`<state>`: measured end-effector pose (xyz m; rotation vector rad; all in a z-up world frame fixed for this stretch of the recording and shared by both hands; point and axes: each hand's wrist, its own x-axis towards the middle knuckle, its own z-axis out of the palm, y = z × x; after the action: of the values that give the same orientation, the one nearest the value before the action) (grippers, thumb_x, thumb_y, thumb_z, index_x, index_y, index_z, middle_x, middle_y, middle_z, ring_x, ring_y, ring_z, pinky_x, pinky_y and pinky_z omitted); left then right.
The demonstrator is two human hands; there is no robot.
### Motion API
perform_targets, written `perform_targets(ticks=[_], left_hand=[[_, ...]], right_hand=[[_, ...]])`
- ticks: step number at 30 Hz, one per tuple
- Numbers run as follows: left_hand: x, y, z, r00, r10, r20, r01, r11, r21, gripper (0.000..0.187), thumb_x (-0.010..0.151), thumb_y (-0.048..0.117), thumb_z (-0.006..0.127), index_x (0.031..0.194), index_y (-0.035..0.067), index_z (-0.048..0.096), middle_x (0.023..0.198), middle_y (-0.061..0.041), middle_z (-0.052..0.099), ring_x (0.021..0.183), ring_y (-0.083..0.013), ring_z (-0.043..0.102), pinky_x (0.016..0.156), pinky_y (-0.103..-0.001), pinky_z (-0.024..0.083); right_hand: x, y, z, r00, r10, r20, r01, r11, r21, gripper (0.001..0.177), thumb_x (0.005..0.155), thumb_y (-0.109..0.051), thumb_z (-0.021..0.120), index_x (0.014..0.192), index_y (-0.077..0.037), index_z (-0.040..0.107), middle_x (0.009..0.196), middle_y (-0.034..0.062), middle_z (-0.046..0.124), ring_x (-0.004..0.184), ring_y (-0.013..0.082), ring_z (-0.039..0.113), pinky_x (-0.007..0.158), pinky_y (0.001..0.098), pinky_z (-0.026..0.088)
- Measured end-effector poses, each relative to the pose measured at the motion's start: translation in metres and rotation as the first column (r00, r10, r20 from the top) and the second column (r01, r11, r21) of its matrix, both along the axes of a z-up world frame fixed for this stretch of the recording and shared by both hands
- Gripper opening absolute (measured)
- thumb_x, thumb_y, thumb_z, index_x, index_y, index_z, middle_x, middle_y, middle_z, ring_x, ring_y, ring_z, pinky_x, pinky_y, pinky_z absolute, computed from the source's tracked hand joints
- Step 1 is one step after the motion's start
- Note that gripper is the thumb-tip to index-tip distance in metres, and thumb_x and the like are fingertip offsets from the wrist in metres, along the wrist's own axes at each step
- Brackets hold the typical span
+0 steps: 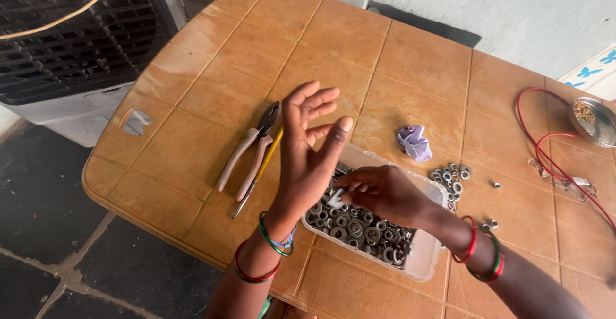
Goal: The person repeatedly picks up bolts and washers from a plastic container and the table, then threads the washers onto the bolts by hand. The person handles the items one at a time and places the assembled pieces back into the container or on the table.
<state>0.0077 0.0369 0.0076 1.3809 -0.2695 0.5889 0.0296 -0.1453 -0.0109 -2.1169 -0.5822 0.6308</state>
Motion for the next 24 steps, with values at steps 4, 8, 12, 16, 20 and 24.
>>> perform_targets(ticks=[4,8,12,16,20,24], left_hand=[[-0.004,0.0,0.002,1.0,-0.013,-0.001,0.013,0.998,0.063,0.064,0.103,0.021,0.071,0.154,0.01,0.034,0.149,-0.015,0.057,0.133,-0.0253,0.059,0.106,-0.039,0.056],[-0.007,-0.001,0.003,0.999,-0.03,-0.016,0.031,0.996,0.085,0.07,0.102,0.022,0.073,0.157,0.01,0.03,0.148,-0.015,0.058,0.133,-0.026,0.06,0.105,-0.04,0.056],[-0.008,-0.002,0.004,0.998,-0.044,-0.038,0.046,0.996,0.076,0.08,0.1,0.022,0.075,0.159,0.01,0.022,0.147,-0.016,0.058,0.133,-0.0266,0.06,0.105,-0.041,0.055],[-0.007,-0.003,0.005,0.998,-0.051,-0.035,0.054,0.994,0.094,0.084,0.098,0.021,0.076,0.16,0.011,0.02,0.148,-0.016,0.058,0.134,-0.0269,0.061,0.104,-0.041,0.055],[-0.008,-0.005,0.003,0.997,-0.066,-0.04,0.07,0.993,0.1,0.085,0.098,0.021,0.076,0.161,0.01,0.02,0.148,-0.017,0.058,0.132,-0.0275,0.061,0.104,-0.041,0.055],[-0.007,-0.006,0.003,0.997,-0.068,-0.045,0.072,0.992,0.103,0.084,0.099,0.022,0.076,0.161,0.01,0.02,0.149,-0.017,0.058,0.131,-0.0275,0.061,0.105,-0.041,0.056]], right_hand=[[0.004,0.02,-0.012,0.991,0.089,-0.103,-0.088,0.996,0.007,0.023,0.09,-0.016,0.071,0.108,-0.002,0.075,0.09,0.0051,0.081,0.078,0.0112,0.074,0.074,0.0282,0.064],[0.002,0.032,-0.015,0.976,0.08,-0.202,-0.085,0.996,-0.017,0.024,0.089,-0.019,0.074,0.105,-0.001,0.073,0.087,0.005,0.08,0.077,0.0109,0.074,0.072,0.029,0.063],[0.003,0.038,-0.01,0.982,0.048,-0.181,-0.057,0.997,-0.043,0.027,0.087,-0.019,0.075,0.103,0.001,0.067,0.084,0.0078,0.077,0.074,0.0142,0.076,0.067,0.031,0.065],[0.002,0.041,-0.007,0.992,0.021,-0.126,-0.026,0.999,-0.04,0.029,0.088,-0.021,0.074,0.102,0.002,0.064,0.084,0.0081,0.076,0.074,0.015,0.078,0.066,0.0304,0.066],[0.001,0.041,-0.011,0.995,0.022,-0.1,-0.034,0.992,-0.124,0.026,0.089,-0.02,0.073,0.101,0.002,0.066,0.084,0.0093,0.078,0.075,0.0146,0.079,0.068,0.0299,0.065],[0.003,0.031,-0.013,0.997,0.052,-0.063,-0.052,0.999,-0.001,0.021,0.09,-0.018,0.069,0.099,0.0,0.071,0.084,0.0076,0.08,0.077,0.0139,0.08,0.07,0.0296,0.066]])
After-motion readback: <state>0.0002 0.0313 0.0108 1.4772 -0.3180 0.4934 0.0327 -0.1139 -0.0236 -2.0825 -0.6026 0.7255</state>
